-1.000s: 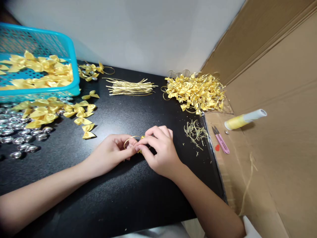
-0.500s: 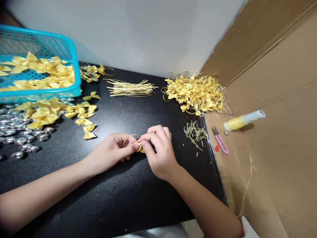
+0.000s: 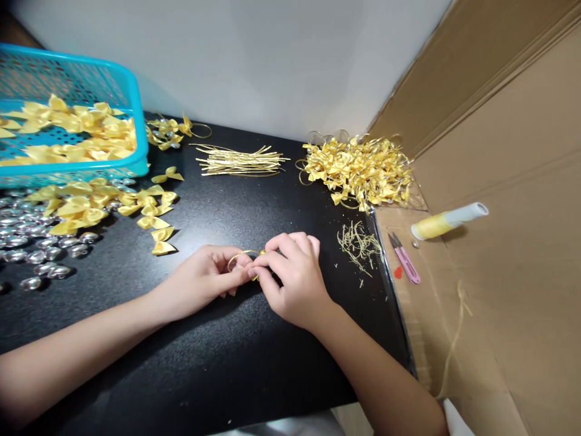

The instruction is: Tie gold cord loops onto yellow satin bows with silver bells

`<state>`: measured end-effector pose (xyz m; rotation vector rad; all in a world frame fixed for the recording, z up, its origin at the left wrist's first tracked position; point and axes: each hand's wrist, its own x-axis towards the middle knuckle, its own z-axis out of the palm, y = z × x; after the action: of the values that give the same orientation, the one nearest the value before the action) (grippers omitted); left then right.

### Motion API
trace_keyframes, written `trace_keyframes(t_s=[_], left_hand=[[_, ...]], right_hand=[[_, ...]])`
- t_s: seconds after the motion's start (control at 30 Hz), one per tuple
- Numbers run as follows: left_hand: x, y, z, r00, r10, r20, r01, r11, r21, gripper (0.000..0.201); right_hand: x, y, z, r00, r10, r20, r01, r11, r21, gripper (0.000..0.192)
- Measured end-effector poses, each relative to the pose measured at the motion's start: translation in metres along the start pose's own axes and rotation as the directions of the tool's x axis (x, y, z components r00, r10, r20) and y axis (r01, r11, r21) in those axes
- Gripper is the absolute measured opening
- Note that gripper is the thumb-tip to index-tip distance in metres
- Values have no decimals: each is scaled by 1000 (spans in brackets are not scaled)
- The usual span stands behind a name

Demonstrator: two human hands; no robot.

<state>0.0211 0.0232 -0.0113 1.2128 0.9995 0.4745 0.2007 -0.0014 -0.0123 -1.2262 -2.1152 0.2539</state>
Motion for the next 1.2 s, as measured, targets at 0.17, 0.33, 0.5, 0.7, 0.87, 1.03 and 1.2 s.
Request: trace_keyframes(t_s=[0.17, 0.33, 0.5, 0.7, 0.87, 1.03, 1.2], left_hand=[[0, 2, 0, 1000, -2, -5, 2, 1000, 14, 37], [0, 1, -1, 1000, -9, -9, 9, 999, 33, 33], [1, -1, -1, 1000, -2, -20, 2, 999, 33, 29], [1, 0, -1, 999, -2, -33, 3, 999, 36, 27], [0, -1, -1, 1000, -6, -26, 7, 999, 46, 26], [0, 0, 0, 1000, -7, -14, 7, 999, 54, 29], [0, 1, 1, 1000, -15, -26, 17, 997, 74, 26]], right_hand=[[-5, -5, 9, 997, 60, -40, -59, 997, 40, 12], [-6, -9, 14, 992, 105, -67, -98, 990, 103, 15], [-2, -7, 7, 982, 186, -22, -178, 965, 193, 17], [1, -1, 0, 991, 131, 28, -134, 978, 157, 9], [1, -2, 3, 995, 97, 12, -98, 986, 133, 13], [0, 1, 3, 979, 198, -46, -166, 910, 379, 12], [2, 11, -2, 945, 283, -163, -83, 692, 717, 11]])
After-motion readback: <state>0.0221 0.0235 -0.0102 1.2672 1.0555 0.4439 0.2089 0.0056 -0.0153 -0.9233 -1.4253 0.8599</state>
